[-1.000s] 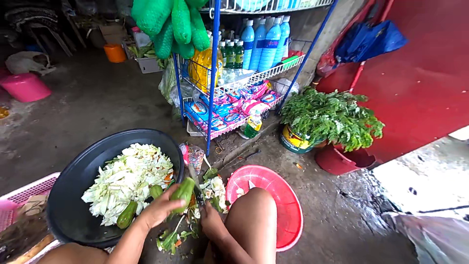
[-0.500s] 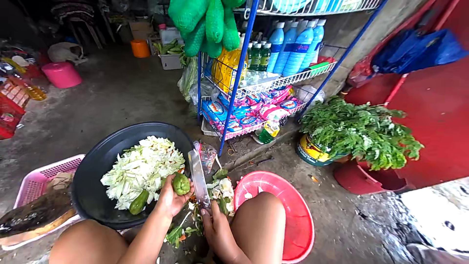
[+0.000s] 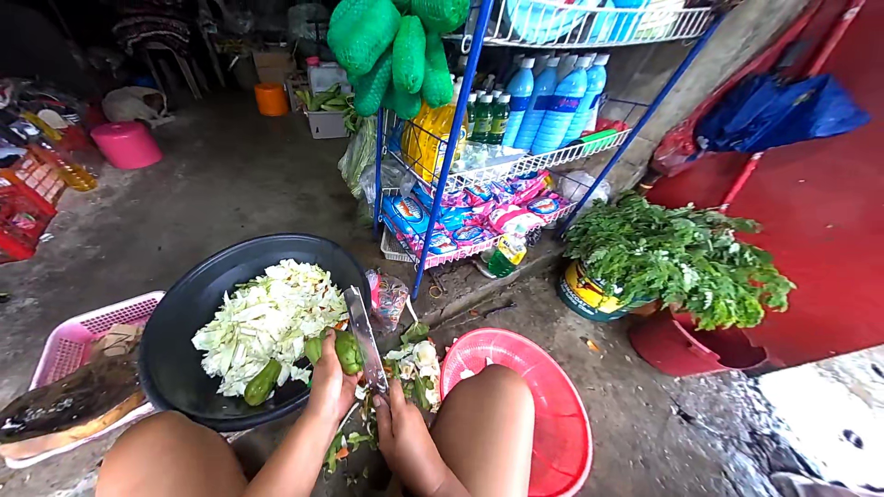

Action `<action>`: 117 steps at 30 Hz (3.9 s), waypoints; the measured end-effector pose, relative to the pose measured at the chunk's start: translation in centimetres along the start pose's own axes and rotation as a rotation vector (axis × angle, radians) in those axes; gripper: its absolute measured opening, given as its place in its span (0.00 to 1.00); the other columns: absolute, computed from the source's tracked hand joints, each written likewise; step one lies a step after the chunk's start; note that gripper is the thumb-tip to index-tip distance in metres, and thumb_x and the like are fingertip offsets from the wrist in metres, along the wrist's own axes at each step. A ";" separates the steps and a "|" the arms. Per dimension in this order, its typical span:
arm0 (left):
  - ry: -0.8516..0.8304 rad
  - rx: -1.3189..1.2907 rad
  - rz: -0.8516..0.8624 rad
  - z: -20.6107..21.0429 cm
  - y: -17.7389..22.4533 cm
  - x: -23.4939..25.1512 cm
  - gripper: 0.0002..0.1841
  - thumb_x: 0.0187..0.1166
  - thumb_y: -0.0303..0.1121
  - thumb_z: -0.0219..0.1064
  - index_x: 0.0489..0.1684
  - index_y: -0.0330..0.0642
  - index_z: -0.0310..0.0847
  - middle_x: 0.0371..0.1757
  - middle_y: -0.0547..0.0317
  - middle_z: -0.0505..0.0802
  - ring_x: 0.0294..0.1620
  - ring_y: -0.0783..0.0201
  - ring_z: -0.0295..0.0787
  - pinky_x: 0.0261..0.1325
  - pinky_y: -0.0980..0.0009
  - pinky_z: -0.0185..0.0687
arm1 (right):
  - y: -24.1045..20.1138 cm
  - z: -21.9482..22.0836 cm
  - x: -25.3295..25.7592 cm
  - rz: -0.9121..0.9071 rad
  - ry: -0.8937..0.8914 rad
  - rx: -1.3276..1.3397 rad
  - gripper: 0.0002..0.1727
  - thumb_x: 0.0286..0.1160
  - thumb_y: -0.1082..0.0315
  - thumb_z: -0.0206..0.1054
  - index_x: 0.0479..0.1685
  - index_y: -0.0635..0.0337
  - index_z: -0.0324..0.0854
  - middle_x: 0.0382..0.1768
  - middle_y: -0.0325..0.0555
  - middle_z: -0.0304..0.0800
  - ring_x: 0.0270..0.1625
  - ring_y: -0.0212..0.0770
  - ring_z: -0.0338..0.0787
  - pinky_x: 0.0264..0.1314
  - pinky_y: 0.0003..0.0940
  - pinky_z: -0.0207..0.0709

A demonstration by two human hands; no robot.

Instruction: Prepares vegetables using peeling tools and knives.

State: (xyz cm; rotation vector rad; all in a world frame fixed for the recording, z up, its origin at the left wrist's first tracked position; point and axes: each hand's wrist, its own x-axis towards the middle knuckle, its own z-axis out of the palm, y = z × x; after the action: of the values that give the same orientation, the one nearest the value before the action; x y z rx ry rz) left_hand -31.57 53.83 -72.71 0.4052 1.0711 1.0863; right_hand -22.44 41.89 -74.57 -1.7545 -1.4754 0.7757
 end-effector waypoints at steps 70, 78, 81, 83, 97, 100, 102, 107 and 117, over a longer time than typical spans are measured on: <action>0.044 -0.082 -0.119 -0.9 -0.3 2.8 0.23 0.92 0.52 0.50 0.70 0.43 0.69 0.58 0.44 0.85 0.56 0.49 0.85 0.55 0.48 0.84 | 4.0 0.2 2.1 0.351 -0.106 0.229 0.26 0.94 0.61 0.48 0.87 0.59 0.62 0.42 0.56 0.88 0.38 0.50 0.91 0.49 0.50 0.85; 0.024 -0.172 -0.076 -1.3 0.0 2.5 0.24 0.93 0.48 0.42 0.76 0.42 0.65 0.66 0.42 0.83 0.63 0.48 0.84 0.62 0.48 0.83 | 3.6 -0.6 1.1 0.091 0.019 0.193 0.22 0.91 0.58 0.51 0.71 0.64 0.76 0.35 0.52 0.88 0.36 0.47 0.91 0.46 0.51 0.85; 0.050 -0.253 -0.098 -0.2 0.5 1.8 0.28 0.91 0.59 0.46 0.70 0.43 0.68 0.56 0.42 0.86 0.51 0.49 0.89 0.50 0.52 0.88 | 3.7 -0.4 1.3 0.153 -0.014 0.349 0.23 0.93 0.55 0.48 0.71 0.62 0.73 0.27 0.46 0.84 0.24 0.42 0.86 0.34 0.44 0.87; 0.059 -0.297 -0.101 0.5 0.4 1.6 0.28 0.88 0.61 0.52 0.64 0.44 0.69 0.48 0.46 0.86 0.45 0.52 0.90 0.46 0.57 0.90 | 3.5 0.1 1.0 0.149 -0.021 0.425 0.21 0.94 0.55 0.48 0.67 0.61 0.74 0.23 0.44 0.82 0.20 0.40 0.85 0.30 0.41 0.86; -0.045 -0.201 -0.169 1.8 -0.8 -0.5 0.20 0.91 0.51 0.53 0.62 0.45 0.74 0.48 0.49 0.90 0.48 0.56 0.91 0.49 0.55 0.90 | 2.8 -0.7 1.1 -0.034 -0.015 0.449 0.20 0.93 0.57 0.50 0.66 0.64 0.73 0.22 0.41 0.80 0.18 0.35 0.82 0.26 0.35 0.84; -0.072 -0.143 -0.181 0.7 -1.3 0.4 0.20 0.90 0.51 0.53 0.63 0.44 0.74 0.49 0.49 0.90 0.48 0.55 0.91 0.49 0.55 0.90 | 2.7 -2.5 1.7 0.058 -0.177 0.416 0.20 0.94 0.56 0.50 0.69 0.63 0.71 0.24 0.43 0.79 0.19 0.37 0.81 0.27 0.37 0.83; -0.058 -0.088 -0.208 0.0 -1.6 0.8 0.22 0.90 0.53 0.53 0.66 0.44 0.74 0.51 0.47 0.90 0.49 0.54 0.91 0.50 0.54 0.89 | 2.4 -3.3 1.9 0.075 -0.190 0.232 0.22 0.94 0.55 0.50 0.71 0.63 0.73 0.30 0.49 0.84 0.28 0.44 0.87 0.38 0.45 0.85; 0.039 -0.181 -0.199 0.4 -1.8 1.0 0.19 0.92 0.53 0.50 0.55 0.47 0.73 0.44 0.53 0.88 0.43 0.58 0.89 0.45 0.60 0.87 | 2.1 -0.5 0.6 -0.196 0.370 -0.262 0.17 0.85 0.63 0.57 0.56 0.66 0.85 0.31 0.52 0.92 0.27 0.51 0.94 0.29 0.49 0.89; 0.067 -0.375 0.021 2.0 -0.7 -0.1 0.18 0.93 0.51 0.48 0.52 0.46 0.72 0.39 0.53 0.86 0.39 0.60 0.88 0.41 0.62 0.87 | 1.4 1.4 -0.1 -0.220 0.356 -0.495 0.22 0.68 0.74 0.66 0.64 0.61 0.87 0.40 0.54 0.94 0.29 0.50 0.96 0.30 0.44 0.91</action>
State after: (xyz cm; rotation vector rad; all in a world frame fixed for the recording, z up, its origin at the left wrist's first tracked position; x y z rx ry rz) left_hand -29.53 53.86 -72.21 0.0811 0.8974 1.2965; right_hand -22.83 41.89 -76.54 -1.9082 -1.6582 -0.0298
